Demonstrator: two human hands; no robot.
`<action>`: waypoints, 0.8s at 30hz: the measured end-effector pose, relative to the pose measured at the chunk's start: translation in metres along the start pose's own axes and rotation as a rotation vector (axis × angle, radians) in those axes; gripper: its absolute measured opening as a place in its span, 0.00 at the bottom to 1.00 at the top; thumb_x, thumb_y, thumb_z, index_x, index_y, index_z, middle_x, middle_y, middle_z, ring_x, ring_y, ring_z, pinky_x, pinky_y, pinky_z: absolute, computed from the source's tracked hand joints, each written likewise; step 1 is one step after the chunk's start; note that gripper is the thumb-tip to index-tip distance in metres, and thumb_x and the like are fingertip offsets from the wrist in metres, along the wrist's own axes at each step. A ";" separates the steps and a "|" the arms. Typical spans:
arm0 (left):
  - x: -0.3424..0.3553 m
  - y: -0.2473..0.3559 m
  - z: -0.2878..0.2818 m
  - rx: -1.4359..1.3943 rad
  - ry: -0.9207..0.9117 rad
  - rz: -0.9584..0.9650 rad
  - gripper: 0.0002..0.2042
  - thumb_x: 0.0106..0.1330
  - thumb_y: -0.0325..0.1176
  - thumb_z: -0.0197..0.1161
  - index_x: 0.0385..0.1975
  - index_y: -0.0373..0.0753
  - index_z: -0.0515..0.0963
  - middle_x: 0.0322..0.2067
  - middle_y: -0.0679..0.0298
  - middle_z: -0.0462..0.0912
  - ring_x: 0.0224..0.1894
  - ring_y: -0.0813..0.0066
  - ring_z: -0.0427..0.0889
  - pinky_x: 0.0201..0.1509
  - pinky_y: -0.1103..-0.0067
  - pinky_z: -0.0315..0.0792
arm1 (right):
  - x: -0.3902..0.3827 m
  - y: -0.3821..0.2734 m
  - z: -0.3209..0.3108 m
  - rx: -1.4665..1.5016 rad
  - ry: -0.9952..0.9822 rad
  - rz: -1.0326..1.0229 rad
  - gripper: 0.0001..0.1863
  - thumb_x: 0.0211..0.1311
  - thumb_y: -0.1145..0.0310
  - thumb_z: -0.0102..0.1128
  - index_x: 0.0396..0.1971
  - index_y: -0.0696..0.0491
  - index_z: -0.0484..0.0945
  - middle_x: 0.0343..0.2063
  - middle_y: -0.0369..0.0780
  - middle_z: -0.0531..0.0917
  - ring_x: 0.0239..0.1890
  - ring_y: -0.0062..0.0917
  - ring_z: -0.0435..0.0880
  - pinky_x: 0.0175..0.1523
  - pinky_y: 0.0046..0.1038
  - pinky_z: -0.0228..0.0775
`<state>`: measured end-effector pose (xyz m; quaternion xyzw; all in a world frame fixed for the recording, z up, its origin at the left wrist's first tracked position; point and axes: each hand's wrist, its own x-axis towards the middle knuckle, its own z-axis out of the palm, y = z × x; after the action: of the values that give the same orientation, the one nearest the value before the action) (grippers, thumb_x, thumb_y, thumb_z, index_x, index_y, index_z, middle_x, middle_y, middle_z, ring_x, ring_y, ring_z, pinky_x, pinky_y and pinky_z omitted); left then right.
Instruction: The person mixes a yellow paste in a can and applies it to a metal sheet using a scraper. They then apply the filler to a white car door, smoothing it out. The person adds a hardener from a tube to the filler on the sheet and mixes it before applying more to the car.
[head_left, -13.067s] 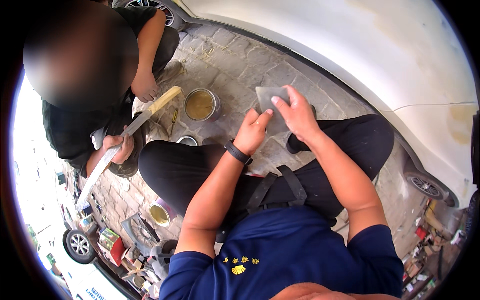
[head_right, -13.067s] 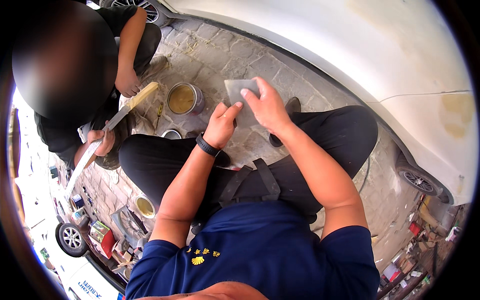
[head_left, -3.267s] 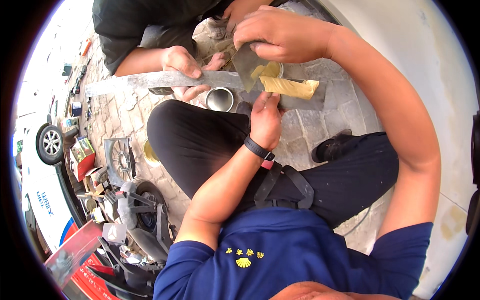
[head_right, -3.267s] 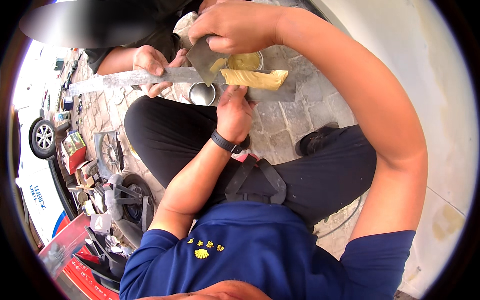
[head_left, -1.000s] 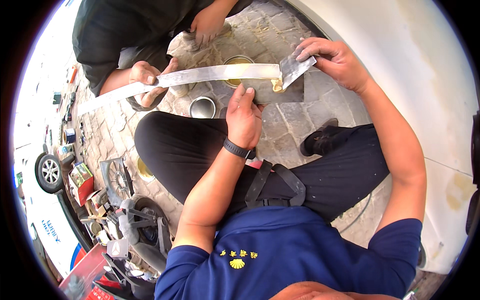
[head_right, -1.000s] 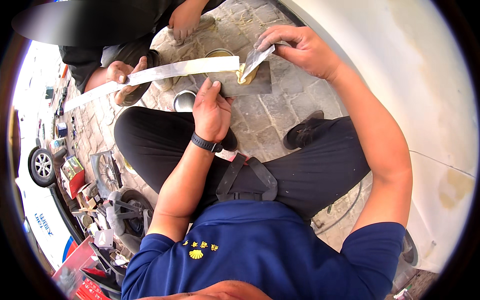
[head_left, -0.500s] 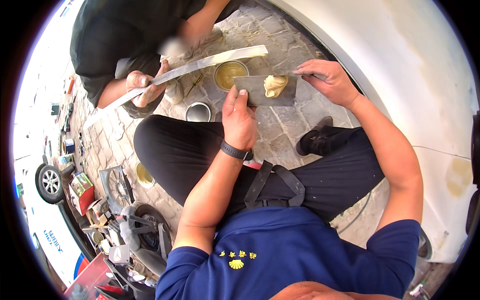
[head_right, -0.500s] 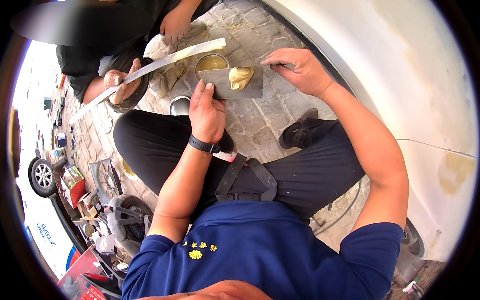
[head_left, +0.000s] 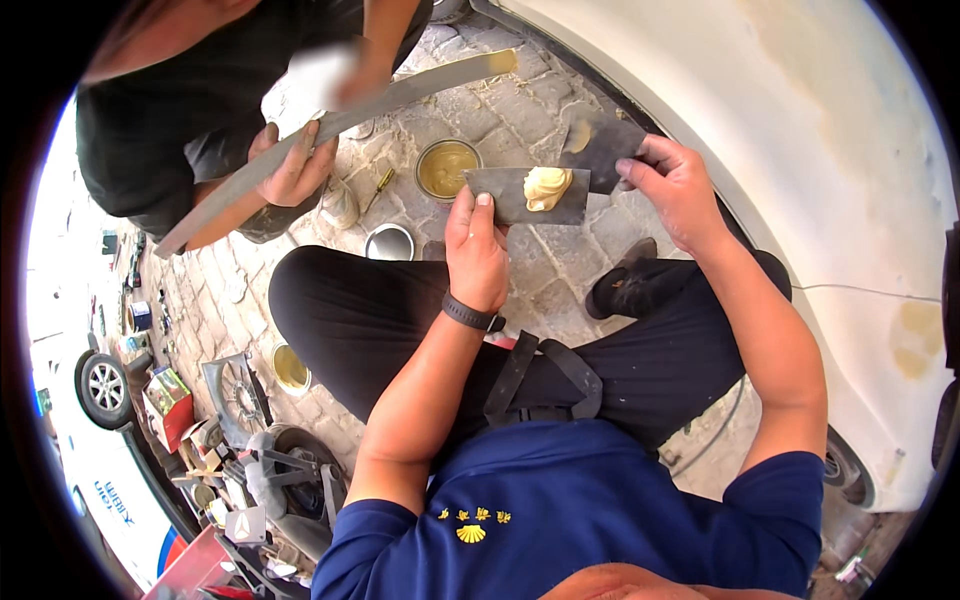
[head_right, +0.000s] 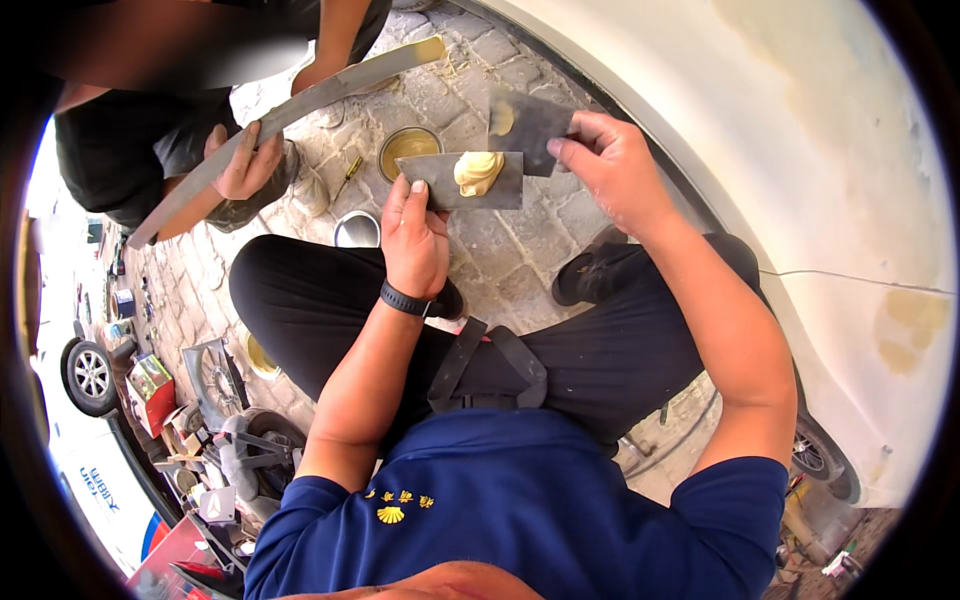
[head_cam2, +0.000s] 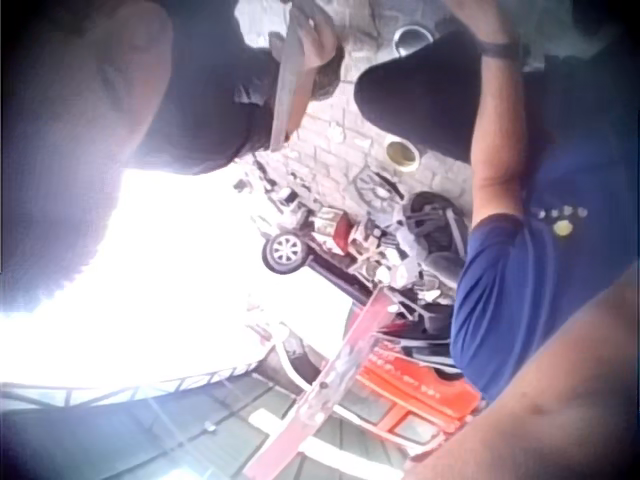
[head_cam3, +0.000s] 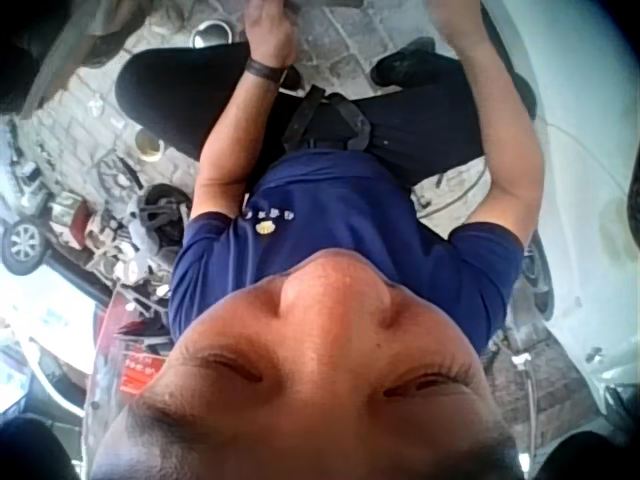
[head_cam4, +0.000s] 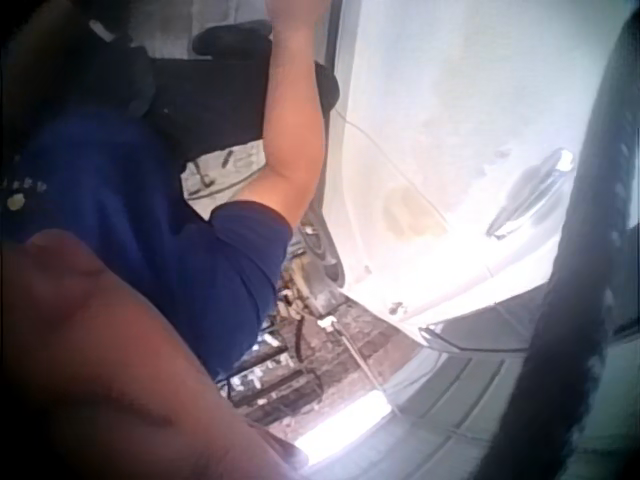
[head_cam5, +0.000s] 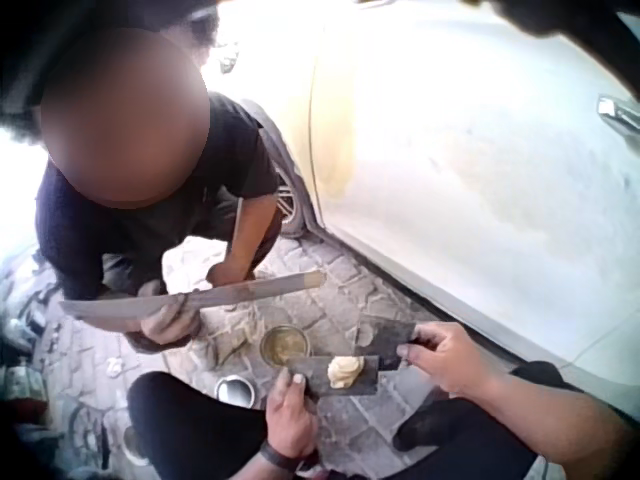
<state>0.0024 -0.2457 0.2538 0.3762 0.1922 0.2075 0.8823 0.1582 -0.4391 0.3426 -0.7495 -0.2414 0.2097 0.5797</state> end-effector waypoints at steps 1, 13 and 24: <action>0.001 0.002 0.001 0.016 0.007 -0.003 0.14 0.81 0.31 0.50 0.60 0.34 0.72 0.55 0.63 0.80 0.57 0.73 0.78 0.65 0.72 0.70 | -0.005 -0.004 0.000 -0.118 -0.021 0.007 0.05 0.66 0.73 0.64 0.35 0.59 0.82 0.26 0.36 0.81 0.29 0.14 0.75 0.34 0.25 0.67; 0.011 0.003 0.005 -0.142 0.041 -0.044 0.15 0.79 0.28 0.49 0.62 0.36 0.72 0.57 0.63 0.80 0.59 0.70 0.79 0.64 0.67 0.73 | 0.012 0.008 -0.033 -0.307 0.036 0.165 0.08 0.67 0.71 0.58 0.41 0.56 0.84 0.32 0.38 0.87 0.34 0.26 0.84 0.41 0.27 0.74; 0.012 0.001 0.023 -0.036 -0.118 -0.015 0.14 0.77 0.25 0.51 0.59 0.34 0.74 0.55 0.61 0.82 0.57 0.69 0.81 0.63 0.68 0.74 | 0.014 0.030 -0.011 0.342 0.173 0.298 0.08 0.75 0.67 0.60 0.41 0.56 0.81 0.32 0.32 0.84 0.33 0.13 0.80 0.36 0.22 0.74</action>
<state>0.0234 -0.2529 0.2673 0.3704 0.1387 0.1820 0.9003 0.1793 -0.4452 0.3159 -0.6828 -0.0385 0.2656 0.6795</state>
